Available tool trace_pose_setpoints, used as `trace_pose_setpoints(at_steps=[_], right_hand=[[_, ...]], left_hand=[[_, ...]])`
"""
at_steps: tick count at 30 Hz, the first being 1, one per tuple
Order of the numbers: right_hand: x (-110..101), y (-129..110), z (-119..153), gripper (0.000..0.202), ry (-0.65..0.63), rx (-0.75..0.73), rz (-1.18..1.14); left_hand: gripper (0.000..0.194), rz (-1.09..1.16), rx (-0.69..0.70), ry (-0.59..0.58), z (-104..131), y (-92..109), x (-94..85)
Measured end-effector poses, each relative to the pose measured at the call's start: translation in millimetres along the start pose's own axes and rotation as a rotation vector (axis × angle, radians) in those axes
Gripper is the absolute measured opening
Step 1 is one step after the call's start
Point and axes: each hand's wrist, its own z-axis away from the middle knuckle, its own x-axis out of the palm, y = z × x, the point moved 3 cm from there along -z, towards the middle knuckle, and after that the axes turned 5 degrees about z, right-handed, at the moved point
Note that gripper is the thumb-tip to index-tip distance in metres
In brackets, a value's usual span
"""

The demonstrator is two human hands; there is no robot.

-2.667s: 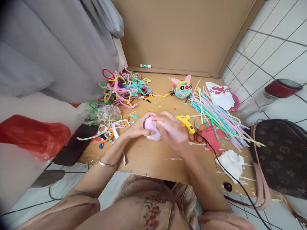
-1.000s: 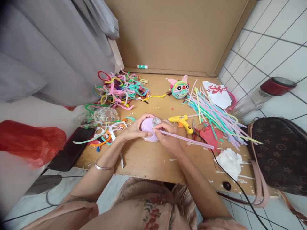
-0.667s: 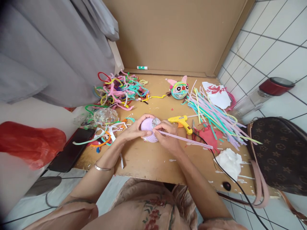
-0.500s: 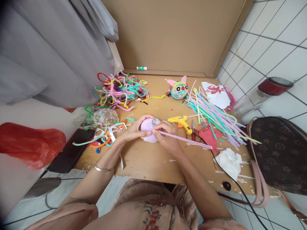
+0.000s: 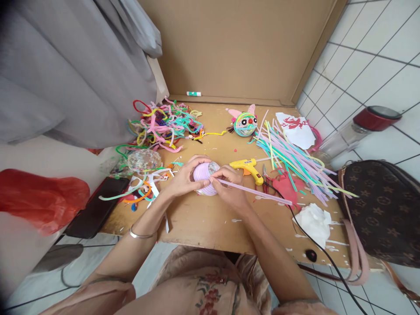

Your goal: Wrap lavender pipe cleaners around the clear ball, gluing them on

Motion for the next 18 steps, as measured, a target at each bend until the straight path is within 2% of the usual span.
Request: trace_pose_setpoints(at_steps=[6, 11, 18], right_hand=[[0.5, 0.2, 0.0, 0.012, 0.000, -0.005, 0.001], [0.0, -0.1, -0.4, 0.012, -0.008, 0.001, 0.005], [-1.0, 0.1, 0.5, 0.011, -0.015, 0.009, 0.012]], left_hand=[[0.064, -0.006, 0.023, 0.050, 2.3, 2.1, 0.6], [0.056, 0.034, 0.075, 0.039, 3.0, 5.2, 0.8], [0.049, 0.039, 0.050, 0.044, 4.3, 9.1, 0.1]])
